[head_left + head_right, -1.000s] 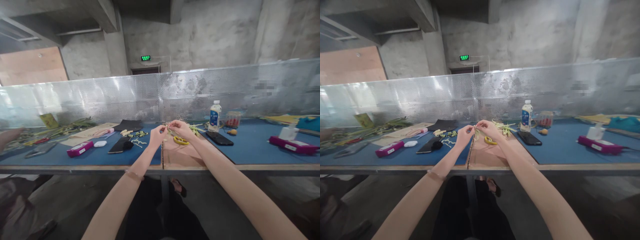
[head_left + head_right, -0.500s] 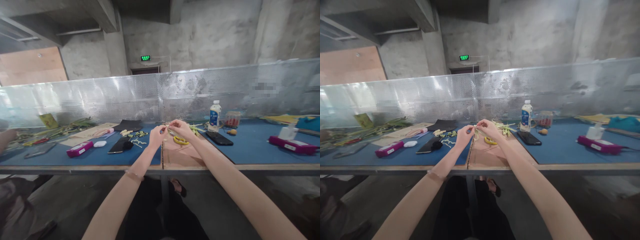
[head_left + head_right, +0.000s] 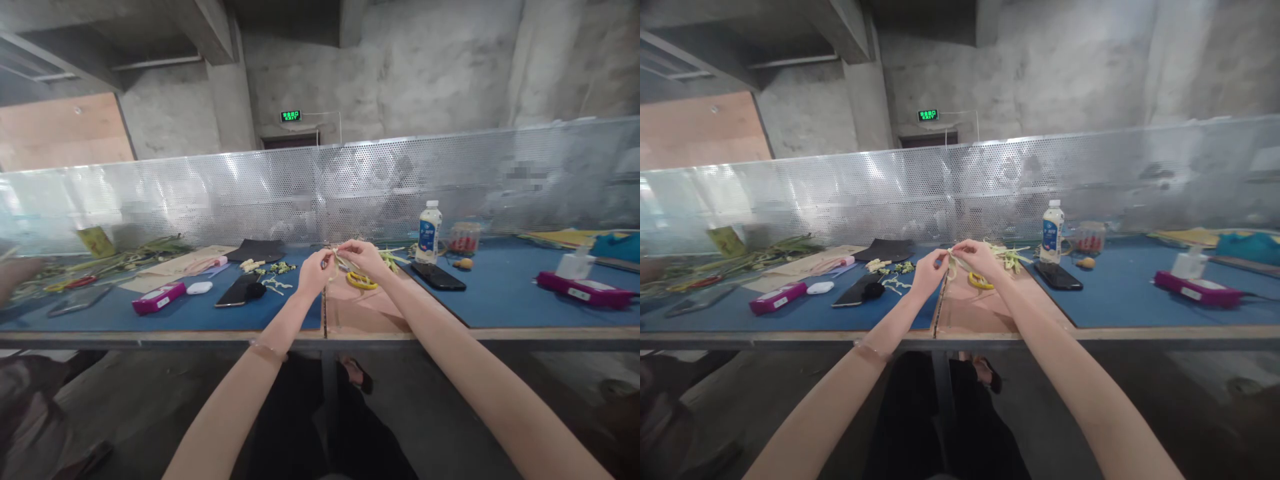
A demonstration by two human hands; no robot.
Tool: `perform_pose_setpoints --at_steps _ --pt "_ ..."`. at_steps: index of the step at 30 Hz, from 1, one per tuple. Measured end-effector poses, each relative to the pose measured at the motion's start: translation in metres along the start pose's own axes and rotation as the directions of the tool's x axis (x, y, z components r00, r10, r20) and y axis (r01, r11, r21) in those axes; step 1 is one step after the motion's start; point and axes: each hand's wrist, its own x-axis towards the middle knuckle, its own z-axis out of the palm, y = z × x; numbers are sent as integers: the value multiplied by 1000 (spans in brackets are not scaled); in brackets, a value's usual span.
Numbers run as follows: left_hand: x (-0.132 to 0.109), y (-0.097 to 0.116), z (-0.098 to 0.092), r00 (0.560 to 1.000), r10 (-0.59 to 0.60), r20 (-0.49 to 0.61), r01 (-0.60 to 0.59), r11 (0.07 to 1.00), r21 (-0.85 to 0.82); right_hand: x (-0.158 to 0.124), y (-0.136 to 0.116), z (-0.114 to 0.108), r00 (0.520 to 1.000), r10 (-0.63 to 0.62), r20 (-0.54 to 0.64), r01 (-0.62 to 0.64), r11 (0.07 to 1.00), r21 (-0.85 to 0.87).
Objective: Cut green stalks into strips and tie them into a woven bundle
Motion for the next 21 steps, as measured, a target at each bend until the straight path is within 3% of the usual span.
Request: perform_pose_setpoints --at_steps 21 --pt "0 1 -2 1000 -10 -4 10 1000 -5 0 5 -1 999 7 34 -9 999 46"
